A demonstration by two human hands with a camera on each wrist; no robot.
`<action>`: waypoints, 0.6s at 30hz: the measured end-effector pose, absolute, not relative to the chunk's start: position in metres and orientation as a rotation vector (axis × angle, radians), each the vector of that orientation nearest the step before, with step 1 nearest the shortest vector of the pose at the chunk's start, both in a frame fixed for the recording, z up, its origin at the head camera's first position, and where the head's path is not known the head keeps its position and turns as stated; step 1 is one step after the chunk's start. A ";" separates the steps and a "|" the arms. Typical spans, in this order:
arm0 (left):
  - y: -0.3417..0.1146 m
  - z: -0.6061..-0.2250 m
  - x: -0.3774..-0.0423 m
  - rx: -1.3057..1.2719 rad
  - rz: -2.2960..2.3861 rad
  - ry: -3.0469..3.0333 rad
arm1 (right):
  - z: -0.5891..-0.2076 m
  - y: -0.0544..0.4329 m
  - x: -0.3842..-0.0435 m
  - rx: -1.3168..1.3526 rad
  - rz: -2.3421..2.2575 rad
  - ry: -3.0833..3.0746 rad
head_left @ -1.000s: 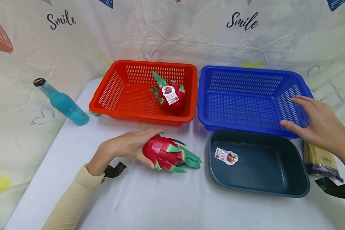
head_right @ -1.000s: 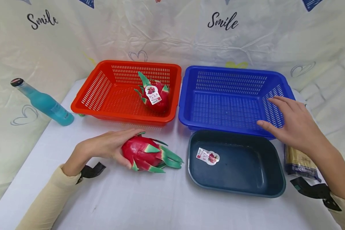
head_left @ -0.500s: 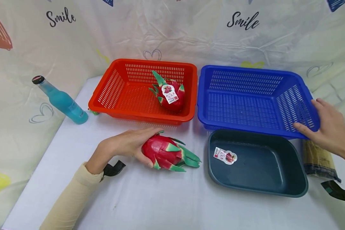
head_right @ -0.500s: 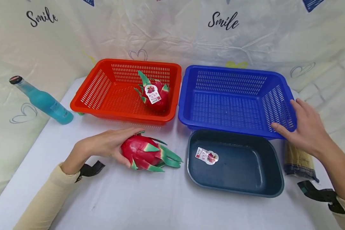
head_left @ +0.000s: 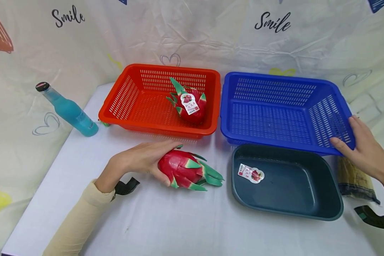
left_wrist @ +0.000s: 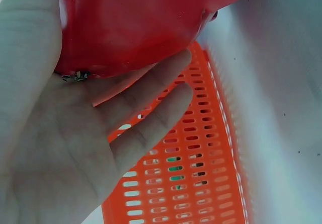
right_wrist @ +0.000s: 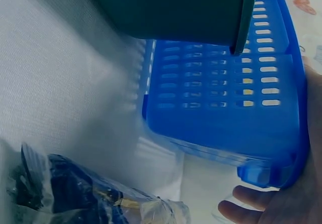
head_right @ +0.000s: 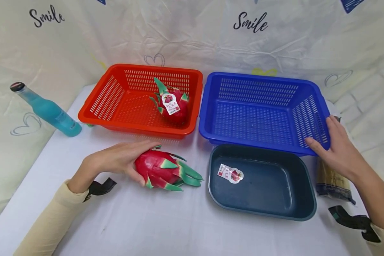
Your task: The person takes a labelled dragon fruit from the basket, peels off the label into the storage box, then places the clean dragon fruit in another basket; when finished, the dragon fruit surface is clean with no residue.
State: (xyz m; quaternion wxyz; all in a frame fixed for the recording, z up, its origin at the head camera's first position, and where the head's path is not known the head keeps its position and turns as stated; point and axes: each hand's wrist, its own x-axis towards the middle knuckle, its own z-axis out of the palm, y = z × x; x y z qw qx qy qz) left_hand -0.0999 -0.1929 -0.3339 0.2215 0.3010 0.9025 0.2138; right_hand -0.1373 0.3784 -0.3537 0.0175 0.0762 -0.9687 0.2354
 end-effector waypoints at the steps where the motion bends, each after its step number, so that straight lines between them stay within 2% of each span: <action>1: -0.192 -0.334 -0.100 0.838 0.587 2.497 | -0.354 0.379 -0.137 0.236 0.734 -3.009; 18: -0.177 -0.331 -0.087 0.954 0.532 2.541 | -0.354 0.377 -0.135 0.183 0.733 -3.008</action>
